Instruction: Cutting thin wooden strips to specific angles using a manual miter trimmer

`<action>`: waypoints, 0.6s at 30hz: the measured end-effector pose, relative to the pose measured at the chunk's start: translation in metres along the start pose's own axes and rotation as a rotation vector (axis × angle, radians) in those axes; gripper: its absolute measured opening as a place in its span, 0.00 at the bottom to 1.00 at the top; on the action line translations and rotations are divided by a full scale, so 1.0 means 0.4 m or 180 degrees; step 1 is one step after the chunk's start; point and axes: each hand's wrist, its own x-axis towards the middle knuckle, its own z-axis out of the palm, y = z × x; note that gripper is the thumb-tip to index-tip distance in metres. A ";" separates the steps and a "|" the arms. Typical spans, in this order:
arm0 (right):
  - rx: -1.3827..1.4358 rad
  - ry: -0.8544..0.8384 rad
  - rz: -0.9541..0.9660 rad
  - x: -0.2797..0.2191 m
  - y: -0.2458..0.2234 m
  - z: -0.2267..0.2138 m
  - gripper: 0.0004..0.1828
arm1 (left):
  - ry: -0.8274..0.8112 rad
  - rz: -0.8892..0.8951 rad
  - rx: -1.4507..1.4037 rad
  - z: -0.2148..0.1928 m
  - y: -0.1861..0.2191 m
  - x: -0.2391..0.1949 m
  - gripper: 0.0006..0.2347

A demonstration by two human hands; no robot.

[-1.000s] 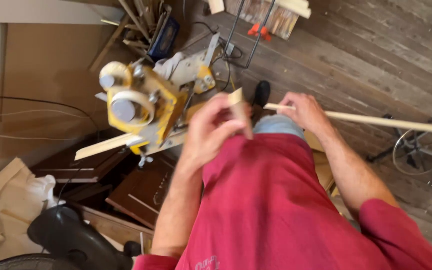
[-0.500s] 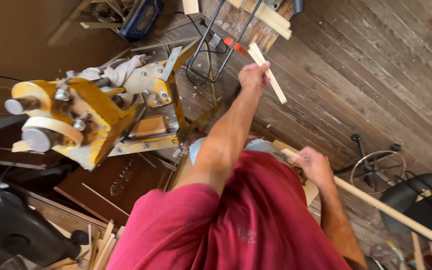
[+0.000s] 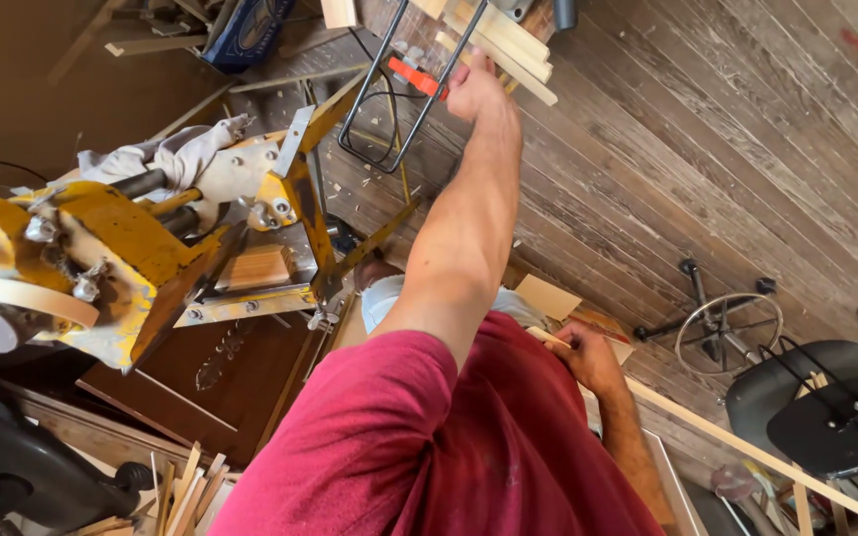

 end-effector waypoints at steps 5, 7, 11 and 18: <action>0.0152 0.0042 -0.0112 0.024 0.037 0.021 0.08 | -0.0554 0.0196 0.0694 -0.071 -0.116 0.076 0.08; 0.0097 0.0057 -0.0090 0.027 0.031 0.024 0.09 | -0.0803 0.0330 0.1056 -0.080 -0.181 0.138 0.10; 0.0180 0.0053 -0.0026 0.019 0.044 0.047 0.09 | -0.1357 -0.0123 0.0793 -0.067 -0.133 0.122 0.10; -0.0116 0.0230 -0.0214 -0.023 -0.006 0.104 0.07 | -0.2193 0.0336 0.1960 -0.242 -0.058 0.083 0.04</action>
